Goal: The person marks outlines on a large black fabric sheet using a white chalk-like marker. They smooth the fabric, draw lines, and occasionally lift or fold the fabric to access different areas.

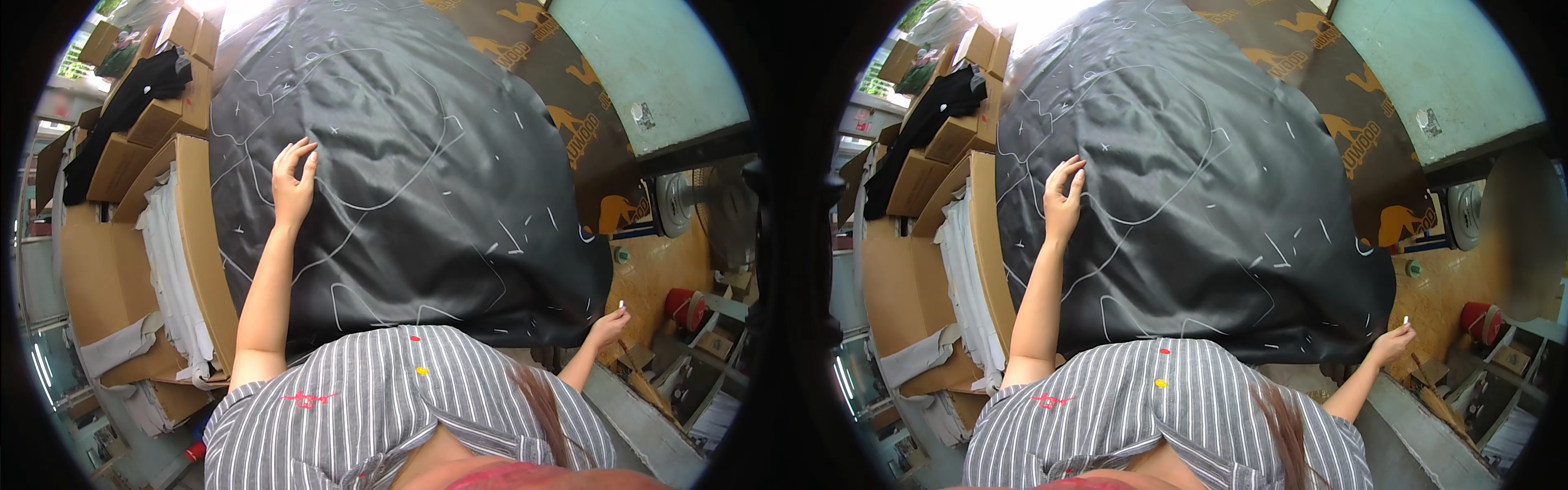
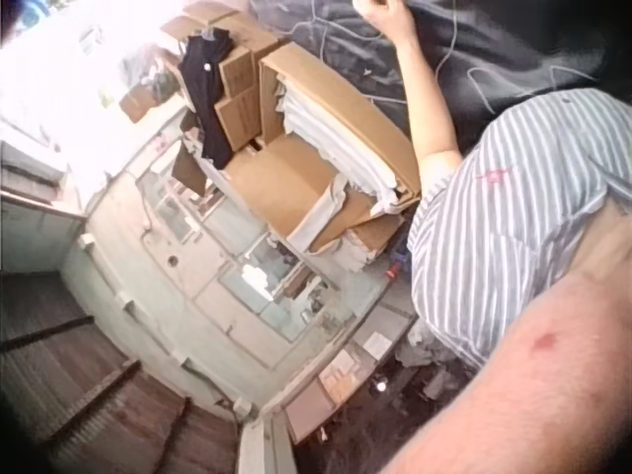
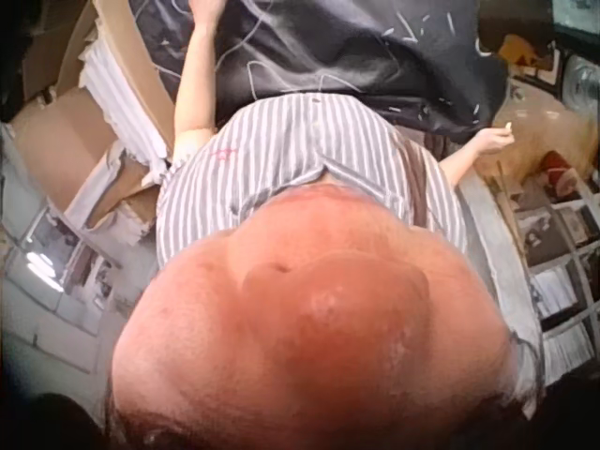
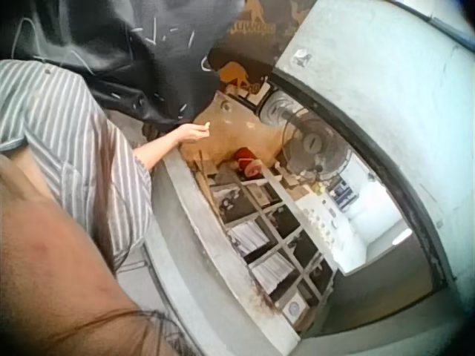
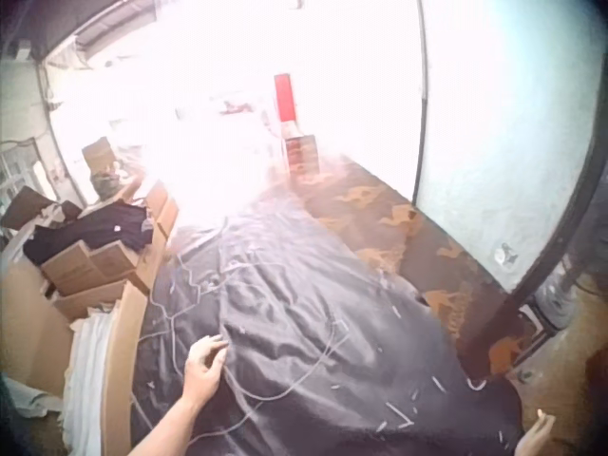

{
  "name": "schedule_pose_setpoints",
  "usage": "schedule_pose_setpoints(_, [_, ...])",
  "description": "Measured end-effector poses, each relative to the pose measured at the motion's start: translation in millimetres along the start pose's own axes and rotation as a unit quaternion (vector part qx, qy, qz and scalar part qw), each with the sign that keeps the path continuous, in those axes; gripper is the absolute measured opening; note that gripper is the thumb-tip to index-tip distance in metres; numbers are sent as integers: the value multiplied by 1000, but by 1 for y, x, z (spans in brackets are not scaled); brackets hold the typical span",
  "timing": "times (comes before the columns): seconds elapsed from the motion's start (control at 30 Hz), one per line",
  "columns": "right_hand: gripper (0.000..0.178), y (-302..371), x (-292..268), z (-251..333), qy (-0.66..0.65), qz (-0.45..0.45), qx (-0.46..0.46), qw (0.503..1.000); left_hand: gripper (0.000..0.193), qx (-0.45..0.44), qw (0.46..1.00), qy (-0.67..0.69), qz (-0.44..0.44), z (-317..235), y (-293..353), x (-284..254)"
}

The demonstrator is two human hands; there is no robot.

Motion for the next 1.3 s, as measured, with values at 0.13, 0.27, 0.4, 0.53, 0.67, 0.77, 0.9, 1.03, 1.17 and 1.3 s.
schedule_pose_setpoints(0.13, [45, 8, 17, -50, 72, -4, 123, 990, 28, 26, 998, -51, 16, 10, -4, 10])
schedule_pose_setpoints(0.27, [41, -75, 17, 27, -246, -124, 69, 959, 36, -11, 995, -96, -4, 45, -7, 1])
schedule_pose_setpoints(0.4, [32, -121, 27, 202, -463, -33, -55, 884, 48, -97, 978, -169, -78, 87, -3, -31])
schedule_pose_setpoints(0.53, [16, -112, 46, 362, -621, 104, -131, 766, 61, -162, 939, -277, -124, 126, 13, -52])
schedule_pose_setpoints(0.67, [12, -118, 88, 446, -665, 205, -103, 711, 65, -207, 927, -297, -95, 148, 11, -49])
schedule_pose_setpoints(0.77, [15, -136, 136, 469, -588, 228, -153, 761, 65, -203, 929, -295, -90, 142, 7, -45])
schedule_pose_setpoints(0.9, [18, -148, 132, 490, -444, 164, -203, 857, 63, -209, 928, -296, -85, 139, 11, -46])
schedule_pose_setpoints(1.03, [16, -136, 109, 494, -371, 125, -296, 871, 61, -214, 926, -298, -85, 140, 12, -46])
schedule_pose_setpoints(1.17, [14, -124, 85, 466, -401, 176, -290, 851, 60, -220, 926, -295, -87, 136, 15, -47])
schedule_pose_setpoints(1.3, [10, -141, 87, 422, -357, 216, -250, 874, 59, -222, 925, -297, -87, 130, 14, -46])
Point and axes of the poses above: each hand's wrist, its own y-axis away from the middle knuckle, its own x-axis out of the palm, z = x × y, the point moved 8 cm from there along -y, towards the middle knuckle, and after that the axes turned 12 degrees about -x, right-handed, at the moved point
